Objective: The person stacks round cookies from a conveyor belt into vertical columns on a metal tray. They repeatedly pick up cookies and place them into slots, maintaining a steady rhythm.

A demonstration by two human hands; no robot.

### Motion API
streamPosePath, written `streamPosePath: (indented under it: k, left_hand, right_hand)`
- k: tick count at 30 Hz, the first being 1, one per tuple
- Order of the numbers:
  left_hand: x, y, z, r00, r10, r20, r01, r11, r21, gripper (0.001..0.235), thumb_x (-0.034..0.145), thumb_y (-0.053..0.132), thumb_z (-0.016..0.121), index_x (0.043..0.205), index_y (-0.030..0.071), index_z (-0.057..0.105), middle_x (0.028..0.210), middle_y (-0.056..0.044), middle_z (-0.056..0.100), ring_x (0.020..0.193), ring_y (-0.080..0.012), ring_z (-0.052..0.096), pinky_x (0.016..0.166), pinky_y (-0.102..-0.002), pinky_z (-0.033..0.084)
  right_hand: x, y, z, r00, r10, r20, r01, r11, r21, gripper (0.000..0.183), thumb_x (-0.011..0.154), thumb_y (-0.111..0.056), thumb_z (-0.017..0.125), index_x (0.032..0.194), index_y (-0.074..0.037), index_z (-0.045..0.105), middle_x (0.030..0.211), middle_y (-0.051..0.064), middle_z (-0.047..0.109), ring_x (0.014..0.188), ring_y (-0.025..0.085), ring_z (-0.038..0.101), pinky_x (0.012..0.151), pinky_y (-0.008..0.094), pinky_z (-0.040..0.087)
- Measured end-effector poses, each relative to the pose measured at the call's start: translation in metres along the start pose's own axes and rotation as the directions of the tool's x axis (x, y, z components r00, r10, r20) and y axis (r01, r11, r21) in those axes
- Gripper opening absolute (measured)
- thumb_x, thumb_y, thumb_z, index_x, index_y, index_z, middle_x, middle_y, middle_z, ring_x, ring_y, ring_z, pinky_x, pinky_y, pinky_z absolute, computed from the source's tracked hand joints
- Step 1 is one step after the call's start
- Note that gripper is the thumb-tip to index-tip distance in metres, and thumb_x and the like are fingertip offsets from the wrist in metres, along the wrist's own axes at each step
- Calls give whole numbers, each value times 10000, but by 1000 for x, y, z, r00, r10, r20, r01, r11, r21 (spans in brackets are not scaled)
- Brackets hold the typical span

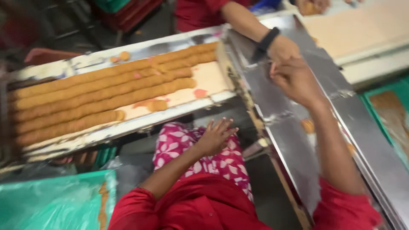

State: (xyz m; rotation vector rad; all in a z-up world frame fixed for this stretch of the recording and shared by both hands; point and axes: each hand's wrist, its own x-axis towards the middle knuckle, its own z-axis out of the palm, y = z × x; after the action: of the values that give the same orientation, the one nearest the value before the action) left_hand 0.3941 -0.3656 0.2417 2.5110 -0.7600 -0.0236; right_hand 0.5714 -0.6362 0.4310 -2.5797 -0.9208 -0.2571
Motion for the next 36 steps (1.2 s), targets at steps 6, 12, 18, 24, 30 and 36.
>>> streamPosePath:
  k: [6,12,18,24,30,36]
  left_hand:
    - [-73,-132,-58,908,-353,-224,371,928,39,523,853,276,729,1328,106,592,1374,-124,578,1310,-330,491,1090,-580,359]
    - [-115,-246,-109,770,-248,-588,565,693,448,406,815,67,619,1216,91,681,1098,-83,638,1075,-275,563,896,-492,400]
    - [-99,-296,-99,845,-182,-503,415,817,400,263,847,74,636,1107,61,673,1022,-98,628,1041,-299,566,865,-483,425]
    - [-53,-273,-77,827,-305,-472,385,919,80,495,734,87,726,1211,2,622,1155,-198,572,1131,-371,542,992,-477,513]
    - [-13,-224,-83,697,-626,-350,693,713,105,656,745,384,846,1305,180,572,1213,-186,494,1166,-375,484,866,-526,483]
    - [4,-229,-57,679,-644,-353,730,643,230,758,746,440,822,1423,291,516,1305,-131,529,1210,-351,489,805,-587,475]
  right_hand:
    - [133,-85,247,960,-213,181,211,977,32,170,866,-114,660,925,22,743,1087,242,691,1090,411,639,992,460,513]
    - [118,-83,361,906,357,227,-356,933,-48,283,808,-23,645,1073,69,671,1331,302,515,1126,460,562,955,491,511]
    - [112,-87,405,973,229,15,-213,876,432,555,792,15,558,1345,-13,515,1334,231,536,1253,417,557,1116,435,469]
    - [102,-99,360,995,71,70,-87,960,265,794,761,-102,726,1506,-68,453,1473,299,358,1357,513,322,1130,528,352]
    - [106,-145,349,989,115,92,-118,993,25,698,796,-287,812,1438,-249,539,1459,249,377,1397,534,278,1026,674,367]
    - [107,-155,367,989,120,85,-105,982,-158,650,843,-317,799,1442,-329,549,1451,241,408,1393,492,314,918,694,412]
